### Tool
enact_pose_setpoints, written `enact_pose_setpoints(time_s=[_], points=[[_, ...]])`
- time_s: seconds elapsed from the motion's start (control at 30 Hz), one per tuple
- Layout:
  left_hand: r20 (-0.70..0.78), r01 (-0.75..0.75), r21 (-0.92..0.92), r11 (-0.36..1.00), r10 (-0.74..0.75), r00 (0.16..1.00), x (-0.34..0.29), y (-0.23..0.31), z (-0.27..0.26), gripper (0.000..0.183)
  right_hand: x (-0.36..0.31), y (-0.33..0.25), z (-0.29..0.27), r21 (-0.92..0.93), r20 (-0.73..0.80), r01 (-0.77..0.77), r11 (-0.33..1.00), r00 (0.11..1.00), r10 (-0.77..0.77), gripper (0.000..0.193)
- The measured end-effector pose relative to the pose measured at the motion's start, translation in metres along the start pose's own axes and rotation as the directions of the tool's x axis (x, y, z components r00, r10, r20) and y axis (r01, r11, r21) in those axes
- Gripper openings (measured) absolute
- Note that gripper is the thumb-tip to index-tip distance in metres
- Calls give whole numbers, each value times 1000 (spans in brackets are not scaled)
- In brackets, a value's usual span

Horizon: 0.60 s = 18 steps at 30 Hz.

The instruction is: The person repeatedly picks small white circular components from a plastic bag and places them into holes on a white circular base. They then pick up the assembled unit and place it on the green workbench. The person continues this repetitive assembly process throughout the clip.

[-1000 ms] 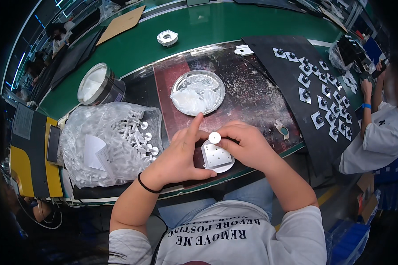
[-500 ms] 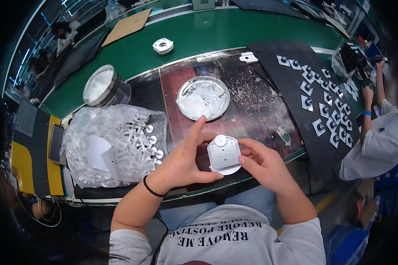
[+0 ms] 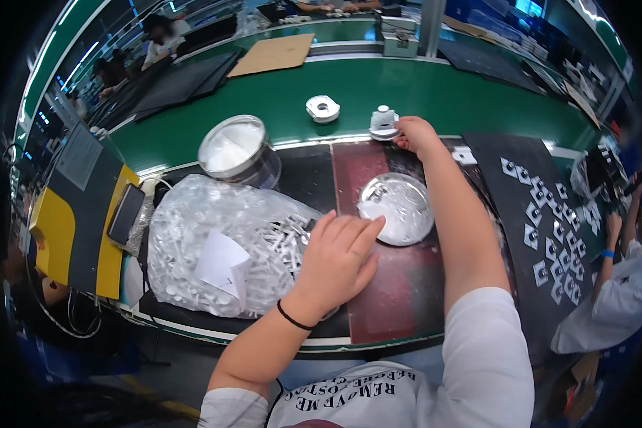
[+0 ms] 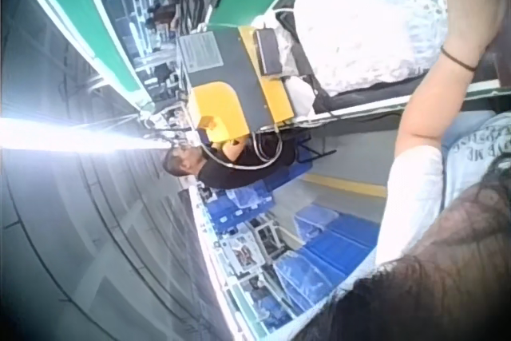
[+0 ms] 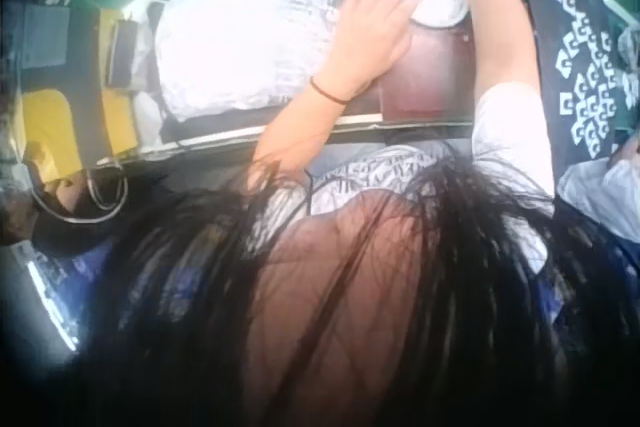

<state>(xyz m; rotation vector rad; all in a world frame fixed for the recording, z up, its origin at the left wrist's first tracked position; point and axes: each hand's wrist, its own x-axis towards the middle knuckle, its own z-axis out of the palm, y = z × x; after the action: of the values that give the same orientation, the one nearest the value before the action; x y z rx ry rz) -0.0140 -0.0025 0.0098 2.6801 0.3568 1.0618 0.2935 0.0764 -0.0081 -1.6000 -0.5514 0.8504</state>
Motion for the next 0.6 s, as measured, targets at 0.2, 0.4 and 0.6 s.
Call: enact_pose_setpoints(time_s=[0.2,0.4,0.6], points=[[40,185,137,973,-192,981,-7,-13,-3,8,55,-6,24,-3,-172,-69,998,983,67,28],[21,308,243,920,-323,946,-9,-18,-8,11,37,-23,95,-712,110,540,449,717,-688,31],[4,387,383,839,-420,907,-15,-37,-10,9,14,-14,186,-802,469,584,126,747,-472,39]])
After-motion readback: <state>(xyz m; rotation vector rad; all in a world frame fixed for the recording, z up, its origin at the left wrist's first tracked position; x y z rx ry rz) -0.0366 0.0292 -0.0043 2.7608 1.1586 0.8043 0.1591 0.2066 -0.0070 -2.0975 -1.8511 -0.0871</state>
